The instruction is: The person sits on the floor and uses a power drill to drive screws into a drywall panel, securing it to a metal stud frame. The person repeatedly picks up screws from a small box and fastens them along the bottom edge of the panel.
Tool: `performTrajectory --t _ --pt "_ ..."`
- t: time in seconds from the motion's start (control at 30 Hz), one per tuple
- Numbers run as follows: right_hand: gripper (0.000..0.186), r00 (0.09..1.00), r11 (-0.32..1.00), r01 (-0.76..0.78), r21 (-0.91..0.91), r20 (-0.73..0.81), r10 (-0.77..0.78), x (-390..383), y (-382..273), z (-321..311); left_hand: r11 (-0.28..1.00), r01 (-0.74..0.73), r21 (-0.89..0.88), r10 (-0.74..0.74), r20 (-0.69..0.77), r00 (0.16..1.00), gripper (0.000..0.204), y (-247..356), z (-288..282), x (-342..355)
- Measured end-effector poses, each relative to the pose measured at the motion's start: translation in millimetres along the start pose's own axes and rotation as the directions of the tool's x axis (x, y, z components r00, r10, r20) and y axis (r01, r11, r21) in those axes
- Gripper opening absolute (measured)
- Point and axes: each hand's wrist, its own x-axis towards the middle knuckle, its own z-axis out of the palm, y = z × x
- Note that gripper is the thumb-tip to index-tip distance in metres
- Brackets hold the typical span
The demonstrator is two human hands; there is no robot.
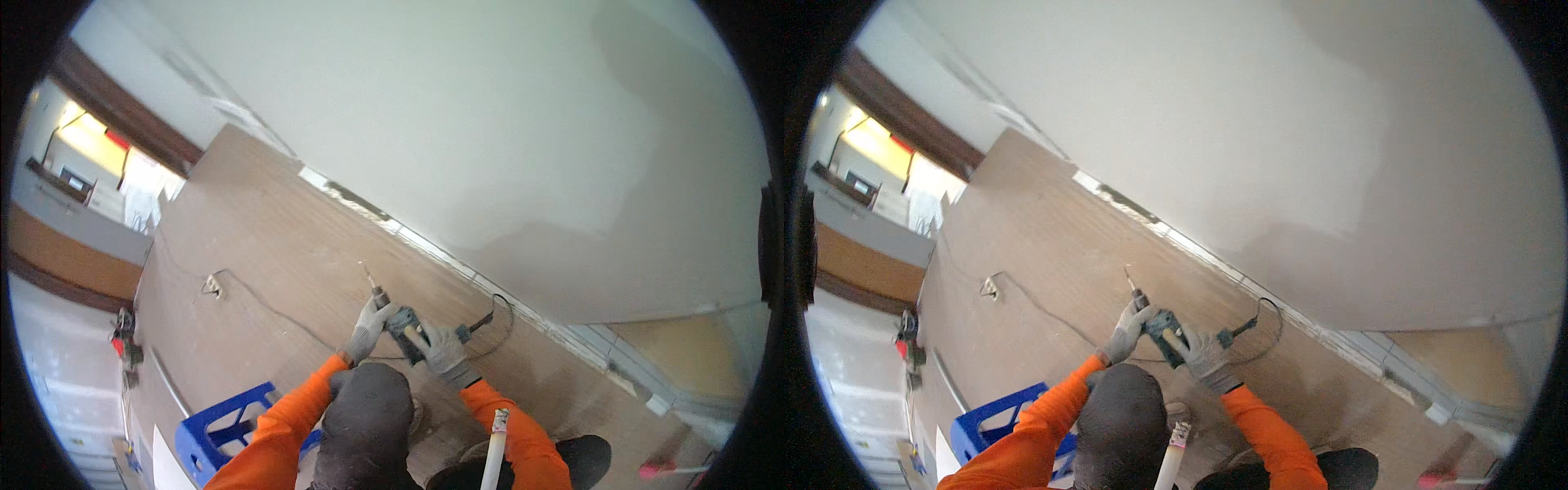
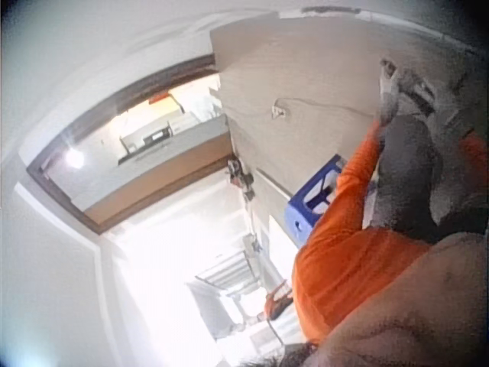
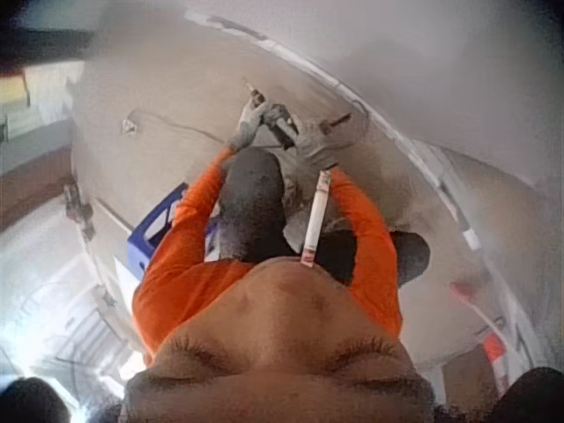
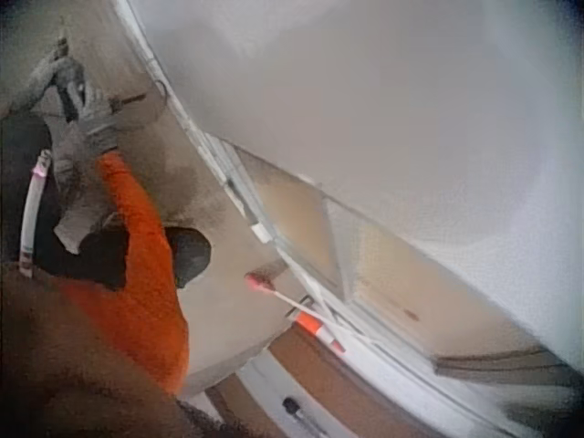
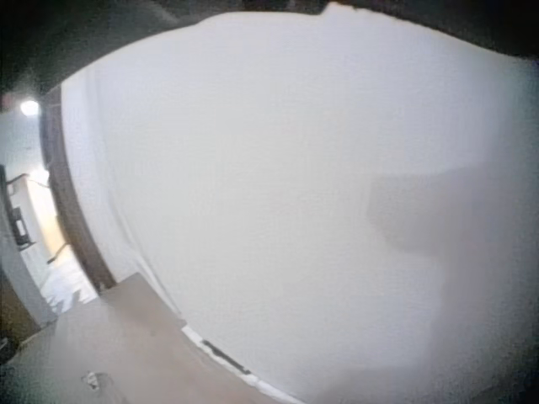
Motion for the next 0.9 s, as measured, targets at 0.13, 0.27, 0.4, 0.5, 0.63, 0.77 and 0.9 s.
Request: performTrajectory --t 0.13,0.27,0.4,0.5,0.63,0.77,0.9 --pt "0.096 0.98 0.987 0.014 0.161 -0.197 0.018 66.6 -32.6 -119.7 0.989 -0.146 -0.027 0.142 -0.107 0.984 0.03 152.7 14.7 -68.5" --pt "0.104 0.872 0.996 0.008 0.089 -0.488 0.037 111.4 -67.9 -259.0 0.965 -0.261 0.026 0.262 -0.015 0.965 0.028 317.3 50.9 -166.1" --pt "0.097 0.866 0.851 -0.246 0.464 -0.29 0.408 91.6 -127.5 -367.9 0.933 -0.36 -0.012 0.36 0.073 0.93 0.024 443.3 66.8 -283.5" --pt "0.078 0.717 0.274 -0.227 0.935 -0.03 0.697 78.4 -176.9 -483.0 0.902 -0.427 -0.056 0.431 0.099 0.897 0.019 522.4 67.9 -377.3" --pt "0.056 0.436 -0.139 0.335 0.932 -0.022 0.9 85.0 -268.7 -641.1 0.925 -0.344 -0.163 0.378 0.51 0.773 0.049 600.3 24.5 -525.3" --pt "0.056 0.214 0.232 -0.005 0.973 -0.225 0.951 88.6 -325.7 -736.3 0.883 -0.214 -0.417 0.468 0.758 0.454 0.068 720.5 12.8 -624.1" --pt "0.056 0.103 0.392 -0.284 0.875 -0.379 0.92 81.0 -351.6 -813.2 0.618 -0.392 -0.681 0.773 0.437 0.459 0.066 773.9 28.3 -680.7"
